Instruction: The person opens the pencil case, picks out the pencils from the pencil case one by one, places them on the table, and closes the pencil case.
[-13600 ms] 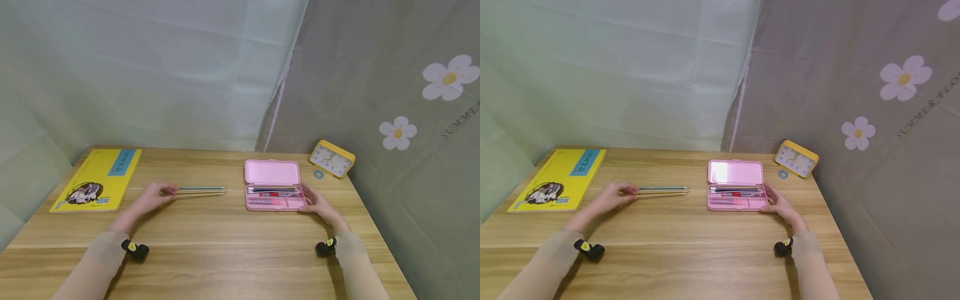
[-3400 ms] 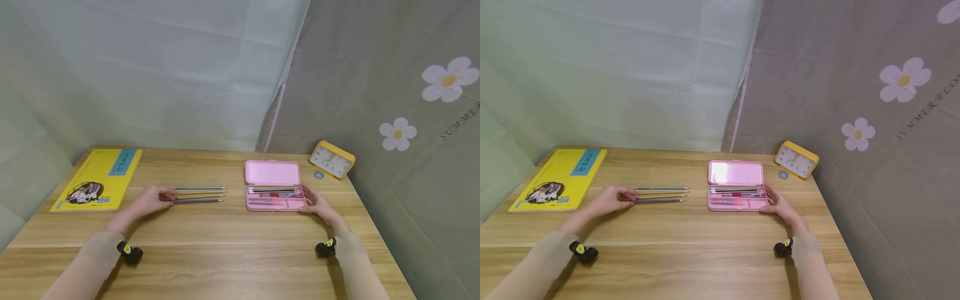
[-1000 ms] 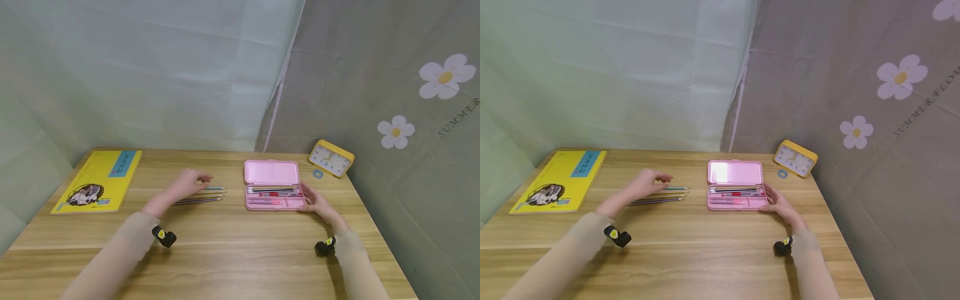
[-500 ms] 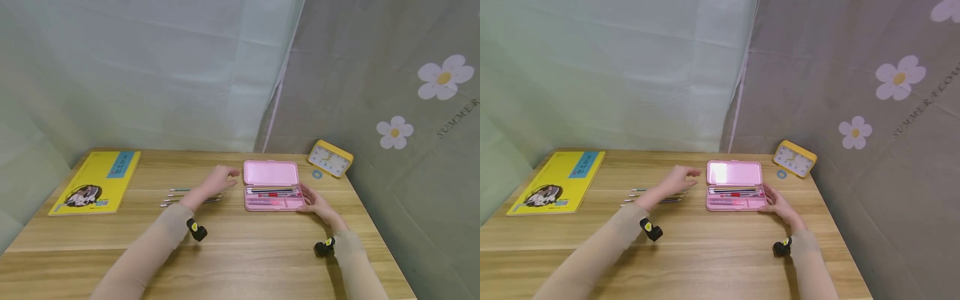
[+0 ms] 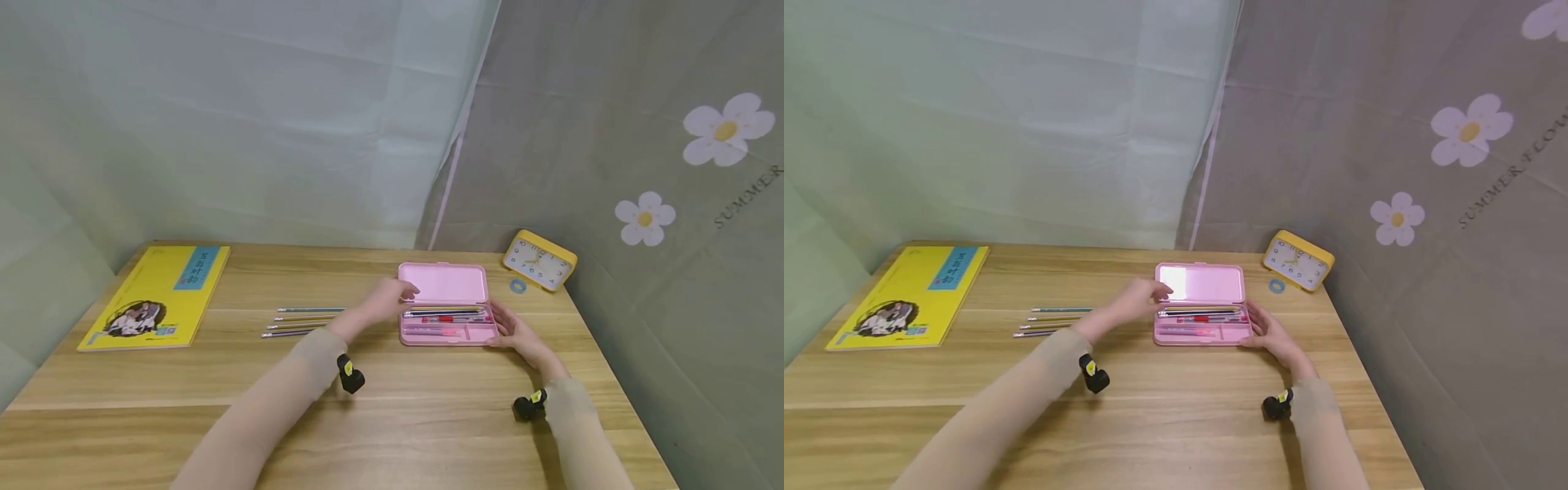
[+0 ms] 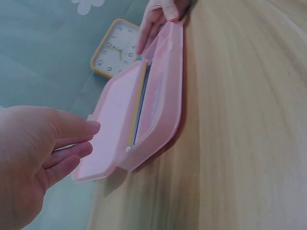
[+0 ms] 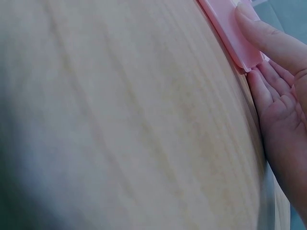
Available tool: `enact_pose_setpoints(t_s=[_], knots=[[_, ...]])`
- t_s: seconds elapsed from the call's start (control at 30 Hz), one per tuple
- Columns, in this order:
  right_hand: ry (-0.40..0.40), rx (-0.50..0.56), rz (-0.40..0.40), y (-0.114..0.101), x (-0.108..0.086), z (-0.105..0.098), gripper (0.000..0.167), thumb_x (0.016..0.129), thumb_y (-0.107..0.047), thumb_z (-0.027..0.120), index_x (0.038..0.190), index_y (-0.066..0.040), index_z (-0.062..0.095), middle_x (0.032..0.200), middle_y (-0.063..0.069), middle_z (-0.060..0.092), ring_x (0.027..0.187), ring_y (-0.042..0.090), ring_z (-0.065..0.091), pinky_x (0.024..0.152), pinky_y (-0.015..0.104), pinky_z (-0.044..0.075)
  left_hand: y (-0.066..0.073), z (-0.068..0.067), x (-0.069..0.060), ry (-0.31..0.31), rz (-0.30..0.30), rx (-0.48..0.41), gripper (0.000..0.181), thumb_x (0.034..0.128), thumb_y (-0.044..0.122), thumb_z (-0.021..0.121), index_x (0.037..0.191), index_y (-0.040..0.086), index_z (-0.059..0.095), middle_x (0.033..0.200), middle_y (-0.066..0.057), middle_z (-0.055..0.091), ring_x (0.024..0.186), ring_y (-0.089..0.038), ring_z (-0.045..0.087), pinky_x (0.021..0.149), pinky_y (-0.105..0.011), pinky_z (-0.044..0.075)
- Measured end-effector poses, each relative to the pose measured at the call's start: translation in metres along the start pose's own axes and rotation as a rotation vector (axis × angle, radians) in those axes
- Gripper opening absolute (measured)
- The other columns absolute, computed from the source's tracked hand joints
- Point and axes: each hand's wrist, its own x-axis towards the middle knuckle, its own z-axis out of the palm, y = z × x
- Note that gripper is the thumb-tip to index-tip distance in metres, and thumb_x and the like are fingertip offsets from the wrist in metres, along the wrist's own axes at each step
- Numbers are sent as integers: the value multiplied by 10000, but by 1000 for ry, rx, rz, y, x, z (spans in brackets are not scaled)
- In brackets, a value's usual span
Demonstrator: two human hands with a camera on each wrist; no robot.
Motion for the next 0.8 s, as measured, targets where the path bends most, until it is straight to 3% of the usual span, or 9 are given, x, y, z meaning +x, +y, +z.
enact_pose_setpoints(t_s=[0.3, 0.8], knots=[[5, 7, -1, 2, 1, 0, 982, 825, 33, 714, 1559, -11, 63, 1625, 230, 75, 1498, 387, 81, 1014, 36, 329, -3, 13, 8, -58, 18, 30, 306, 850, -12, 681, 1156, -16, 676, 1047, -136, 722, 993, -244, 677, 904, -362, 555], [-1, 16, -2, -1, 1, 1, 997, 814, 41, 715, 1557, -2, 51, 1625, 230, 65, 1495, 392, 90, 1015, 45, 335, -3, 24, 9, -108, -9, 9, 277, 861, -17, 682, 1136, -1, 704, 1019, -110, 724, 967, -216, 670, 892, -341, 559]])
